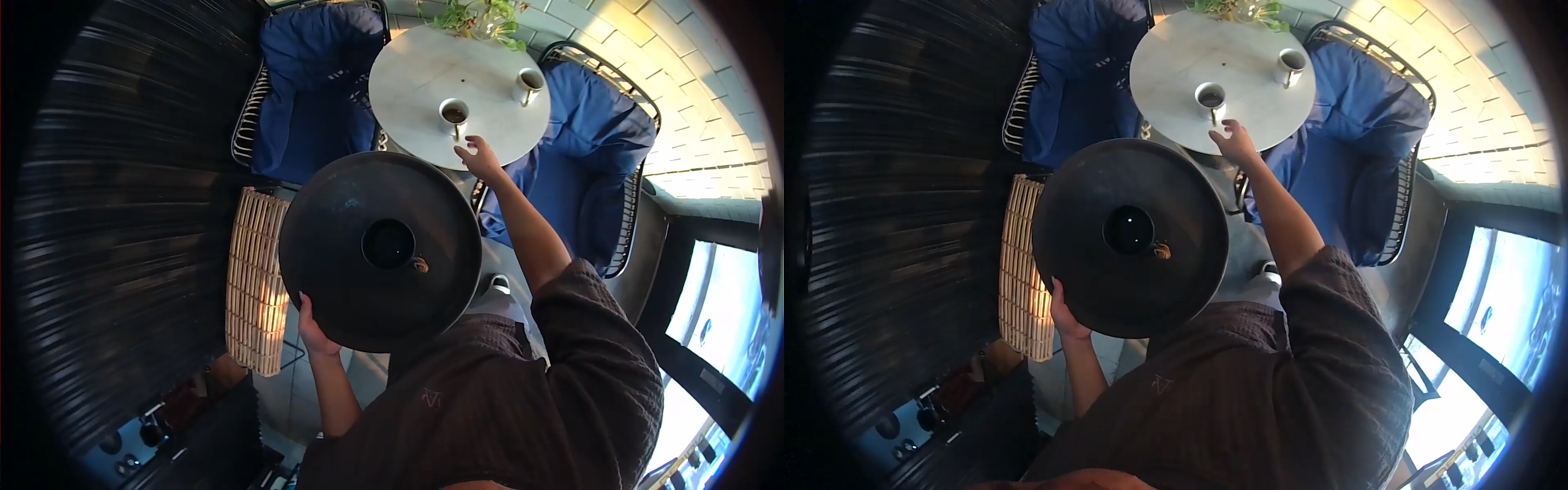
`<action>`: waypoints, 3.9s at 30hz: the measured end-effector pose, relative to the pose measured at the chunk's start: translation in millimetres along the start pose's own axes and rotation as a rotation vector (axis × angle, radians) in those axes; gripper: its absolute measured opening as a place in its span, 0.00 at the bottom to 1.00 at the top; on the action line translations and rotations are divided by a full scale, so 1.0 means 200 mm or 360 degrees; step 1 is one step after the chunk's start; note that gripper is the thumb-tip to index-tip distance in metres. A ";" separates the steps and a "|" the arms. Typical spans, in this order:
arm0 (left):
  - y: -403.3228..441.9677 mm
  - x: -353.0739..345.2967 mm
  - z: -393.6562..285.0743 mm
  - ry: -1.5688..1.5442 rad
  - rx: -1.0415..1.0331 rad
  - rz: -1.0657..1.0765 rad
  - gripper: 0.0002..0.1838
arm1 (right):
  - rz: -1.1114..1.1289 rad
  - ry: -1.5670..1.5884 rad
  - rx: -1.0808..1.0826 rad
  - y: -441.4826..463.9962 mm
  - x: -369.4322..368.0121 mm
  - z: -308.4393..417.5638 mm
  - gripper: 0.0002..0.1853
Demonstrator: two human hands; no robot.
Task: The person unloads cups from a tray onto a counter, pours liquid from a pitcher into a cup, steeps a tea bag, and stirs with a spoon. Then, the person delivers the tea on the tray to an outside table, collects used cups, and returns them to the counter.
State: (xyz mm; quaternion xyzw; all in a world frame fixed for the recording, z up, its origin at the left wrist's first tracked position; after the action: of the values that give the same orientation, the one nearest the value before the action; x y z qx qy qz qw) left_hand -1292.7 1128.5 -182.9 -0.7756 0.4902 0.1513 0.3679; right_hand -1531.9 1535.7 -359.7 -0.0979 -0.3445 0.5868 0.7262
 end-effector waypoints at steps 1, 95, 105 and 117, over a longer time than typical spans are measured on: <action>0.05 0.03 -0.03 0.0026 -0.0005 -0.0015 0.30 | -0.0224 -0.0159 0.0198 0.10 -0.06 -0.01 0.33; -3.45 -0.86 3.14 0.1143 0.0933 0.1003 0.30 | -0.1606 -0.1237 -0.1903 -3.64 3.15 -5.95 0.11; -3.38 -0.62 2.91 0.1009 0.0986 0.0957 0.31 | -0.1741 0.1877 -0.1691 -3.67 2.74 -5.80 0.26; -3.25 -0.11 2.11 0.0658 0.0645 0.0936 0.25 | -0.1562 0.1761 -0.0942 -4.15 2.23 -4.13 0.26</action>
State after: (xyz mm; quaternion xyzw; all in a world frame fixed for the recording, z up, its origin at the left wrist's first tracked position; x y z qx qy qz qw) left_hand -683.7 1607.3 -183.1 -0.5283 0.7744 -0.0088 0.3481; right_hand -339.2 1918.8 -347.4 -0.4009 -0.0793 -0.0497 0.9113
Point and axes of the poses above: each hand's wrist, its own y-axis towards the middle knuckle, its own x-axis out of the back of the hand, z = x × y, the point moved 6 cm from there along y, towards the middle knuckle, and after that the axes turned 14 degrees about -x, right-handed, at the moved point
